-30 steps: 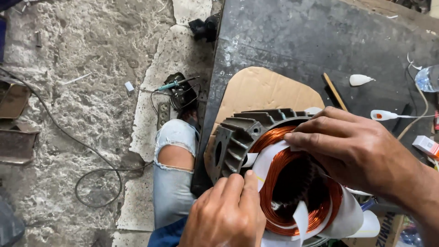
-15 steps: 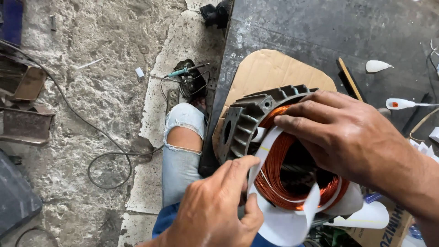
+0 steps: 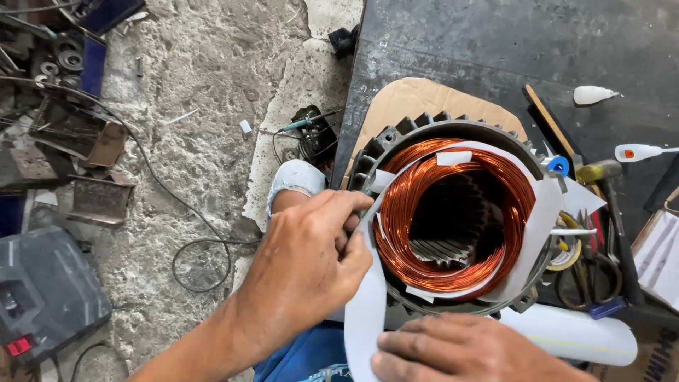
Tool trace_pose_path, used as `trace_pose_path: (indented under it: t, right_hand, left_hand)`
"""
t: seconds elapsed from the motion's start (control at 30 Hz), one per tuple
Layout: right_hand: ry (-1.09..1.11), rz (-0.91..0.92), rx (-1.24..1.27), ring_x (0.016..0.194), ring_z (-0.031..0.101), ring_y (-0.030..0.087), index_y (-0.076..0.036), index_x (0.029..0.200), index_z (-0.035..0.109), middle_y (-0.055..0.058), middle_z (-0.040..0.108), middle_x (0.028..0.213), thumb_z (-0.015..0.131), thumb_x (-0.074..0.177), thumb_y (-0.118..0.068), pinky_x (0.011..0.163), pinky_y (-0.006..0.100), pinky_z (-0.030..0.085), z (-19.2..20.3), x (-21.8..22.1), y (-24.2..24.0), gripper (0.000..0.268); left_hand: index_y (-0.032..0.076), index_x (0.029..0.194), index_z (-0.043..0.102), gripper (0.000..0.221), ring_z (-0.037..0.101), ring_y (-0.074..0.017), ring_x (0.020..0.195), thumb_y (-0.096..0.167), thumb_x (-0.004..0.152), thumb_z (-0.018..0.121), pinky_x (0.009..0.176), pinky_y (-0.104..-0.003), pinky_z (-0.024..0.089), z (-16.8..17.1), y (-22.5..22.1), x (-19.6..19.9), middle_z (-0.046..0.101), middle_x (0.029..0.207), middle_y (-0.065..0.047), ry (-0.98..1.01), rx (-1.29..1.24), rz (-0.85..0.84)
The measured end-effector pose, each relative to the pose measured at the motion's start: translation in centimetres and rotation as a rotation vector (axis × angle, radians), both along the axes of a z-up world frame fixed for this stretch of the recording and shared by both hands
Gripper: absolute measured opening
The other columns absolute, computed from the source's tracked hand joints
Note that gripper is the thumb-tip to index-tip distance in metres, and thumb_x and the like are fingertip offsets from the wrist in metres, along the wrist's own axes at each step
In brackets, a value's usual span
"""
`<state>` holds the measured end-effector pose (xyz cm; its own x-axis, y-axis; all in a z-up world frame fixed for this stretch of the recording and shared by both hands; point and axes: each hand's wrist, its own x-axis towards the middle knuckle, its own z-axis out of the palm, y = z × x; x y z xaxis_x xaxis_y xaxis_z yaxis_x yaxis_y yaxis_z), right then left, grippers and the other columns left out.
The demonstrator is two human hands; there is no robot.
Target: Securing insulation strips to the copper windings of an electric motor stator using glue and a small tucking tool.
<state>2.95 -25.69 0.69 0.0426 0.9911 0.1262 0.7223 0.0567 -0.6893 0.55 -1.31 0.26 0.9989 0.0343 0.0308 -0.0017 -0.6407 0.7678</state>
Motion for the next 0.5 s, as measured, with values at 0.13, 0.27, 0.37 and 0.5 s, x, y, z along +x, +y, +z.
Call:
trace_pose_path:
  t: [0.13,0.27,0.37,0.5]
  right_hand:
    - [-0.100,-0.089,0.099,0.109,0.068,0.027,-0.007,0.138,0.060,0.013,0.066,0.133,0.039,0.114,-0.015,0.088,0.040,0.054,-3.1,-3.5,-1.1,0.033]
    - [-0.469,-0.452,0.293,0.121,0.067,0.018,-0.016,0.128,0.068,0.003,0.069,0.132,0.056,0.109,-0.026,0.107,0.038,0.052,-4.0,-4.1,-1.6,0.025]
    - [-0.561,-0.628,0.397,0.117,0.068,0.022,-0.017,0.120,0.071,0.005,0.071,0.126,0.055,0.108,-0.026,0.105,0.039,0.051,-4.7,-3.2,-1.7,0.022]
    - [-0.619,-0.615,0.421,0.121,0.069,0.025,-0.006,0.119,0.075,0.011,0.073,0.127,0.039,0.111,-0.012,0.108,0.039,0.050,-5.6,-1.9,-2.8,0.036]
  left_hand:
    - [0.009,0.097,0.073,0.017,0.070,-0.0347,0.073,0.015,0.090,0.059,0.068,-0.051,0.049,-0.2,-1.0,1.2,0.076,0.084,-0.009,0.028,0.162,-0.039]
    - [0.008,0.071,0.058,0.020,0.063,-0.0395,0.064,0.013,0.091,0.058,0.058,-0.056,0.047,-0.4,-2.4,2.2,0.064,0.070,-0.012,0.123,0.425,-0.068]
    - [0.007,0.070,0.059,0.021,0.063,-0.0392,0.061,0.014,0.089,0.056,0.058,-0.057,0.050,0.4,-3.7,3.0,0.064,0.070,-0.012,0.235,0.591,-0.082]
    - [0.008,0.074,0.061,0.022,0.065,-0.0405,0.063,0.018,0.091,0.051,0.057,-0.060,0.052,1.1,-5.2,4.1,0.066,0.072,-0.008,0.404,0.753,-0.079]
